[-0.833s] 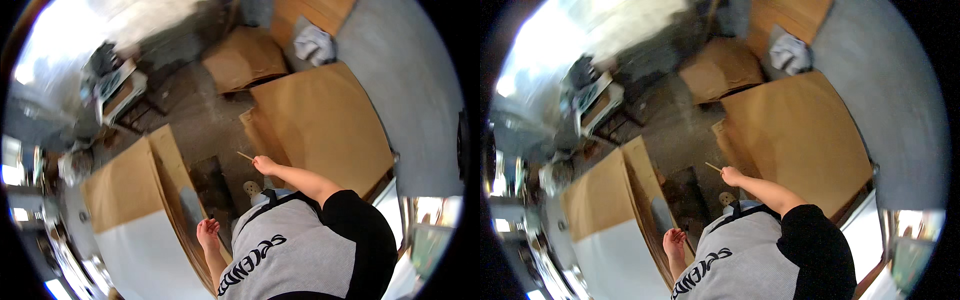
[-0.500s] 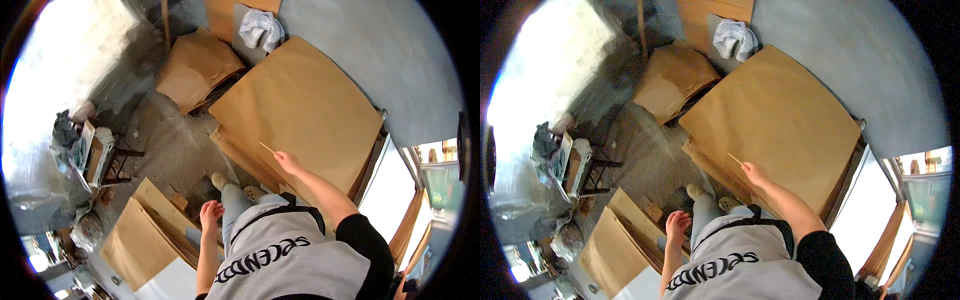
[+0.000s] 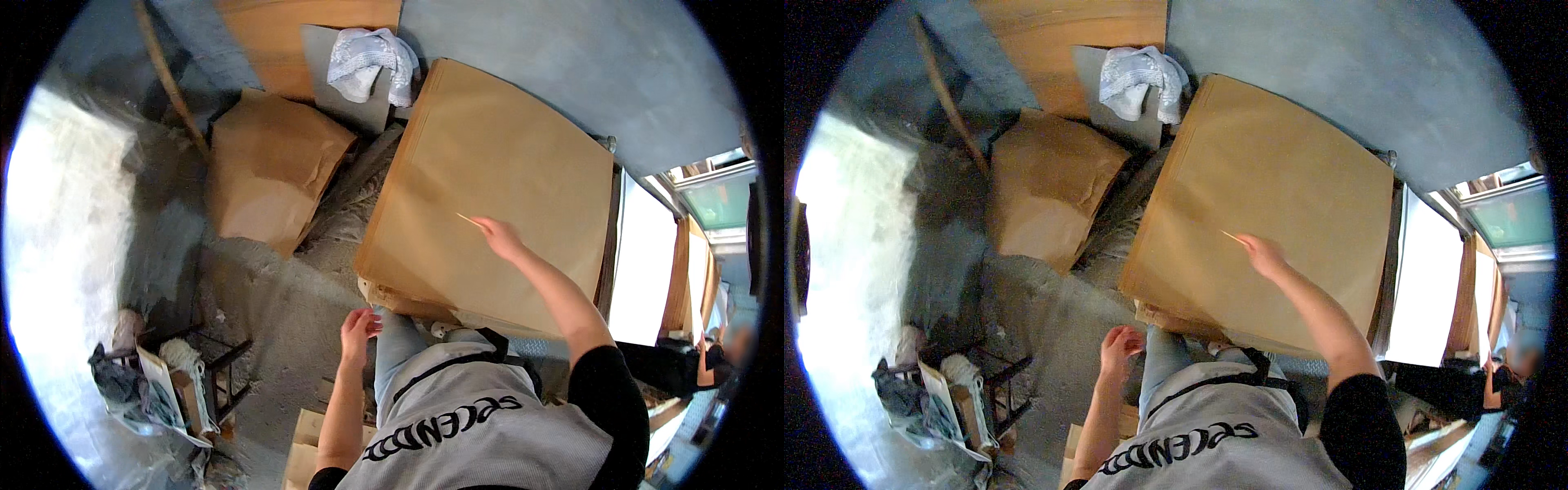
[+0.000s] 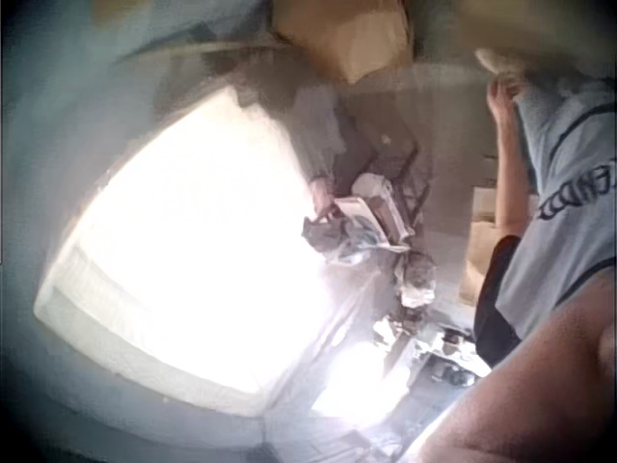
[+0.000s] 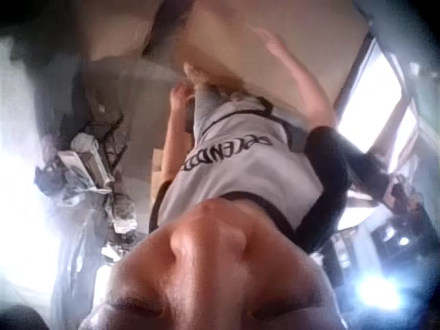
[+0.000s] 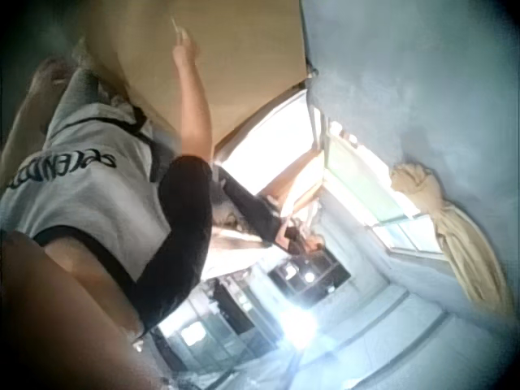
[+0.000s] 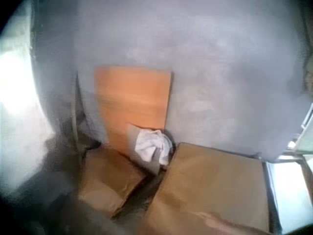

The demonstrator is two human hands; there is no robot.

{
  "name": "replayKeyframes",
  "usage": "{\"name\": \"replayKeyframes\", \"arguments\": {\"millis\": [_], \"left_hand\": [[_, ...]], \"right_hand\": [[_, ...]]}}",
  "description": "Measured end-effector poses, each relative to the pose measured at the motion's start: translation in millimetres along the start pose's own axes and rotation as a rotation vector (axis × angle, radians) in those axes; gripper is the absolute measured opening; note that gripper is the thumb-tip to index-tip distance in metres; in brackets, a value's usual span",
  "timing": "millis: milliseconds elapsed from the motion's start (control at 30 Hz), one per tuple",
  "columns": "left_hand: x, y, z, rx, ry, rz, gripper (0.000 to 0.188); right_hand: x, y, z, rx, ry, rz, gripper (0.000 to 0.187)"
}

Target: The person repeatedly picks up large flat sheets from a stack, flips them over, and places them onto a workbench. The sheets alternate between white and brown surfaces. The person uses a thin stick to assist in handling the sheets.

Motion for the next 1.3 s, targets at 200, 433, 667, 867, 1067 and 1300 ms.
{"name": "replayKeyframes", "arguments": {"millis": [200, 433, 667, 867, 1067, 1300], "left_hand": [[67.1, -29.5, 99.7, 0.032, -0.160, 0.077, 0.011], [108.3, -8.7, 168.2, 0.076, -0.249, 0.353, 0.010], [153.7, -63.2, 76.2, 0.284, -0.073, 0.302, 0.014], [145.5, -66.9, 100.9, 0.285, -0.061, 0.318, 0.011], [143.3, -24.7, 140.0, 0.370, -0.167, 0.411, 0.010], [121.8, -54.5, 76.3, 0.416, -0.027, 0.325, 0.013]], "right_hand": [[119.9, 112.6, -29.0, -0.414, 0.172, -0.062, 0.040], [86.7, 33.3, -5.4, -0.545, 0.194, -0.197, 0.043], [167.9, 88.7, -23.9, -0.505, 0.169, -0.224, 0.050], [112.7, 7.7, -9.1, -0.310, 0.110, -0.356, 0.048], [166.9, 20.9, -11.5, -0.491, 0.208, -0.291, 0.047], [150.8, 28.6, -16.0, -0.162, 0.004, -0.227, 0.045]]}}
Point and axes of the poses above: each hand's wrist, its own x-axis towards the middle knuckle, its own z-axis out of the back of the hand, y = z × x, the point moved 1 cm from there along x, towards the middle knuckle, and after that the axes turned 6 degrees about -y, right-handed, at the moved point
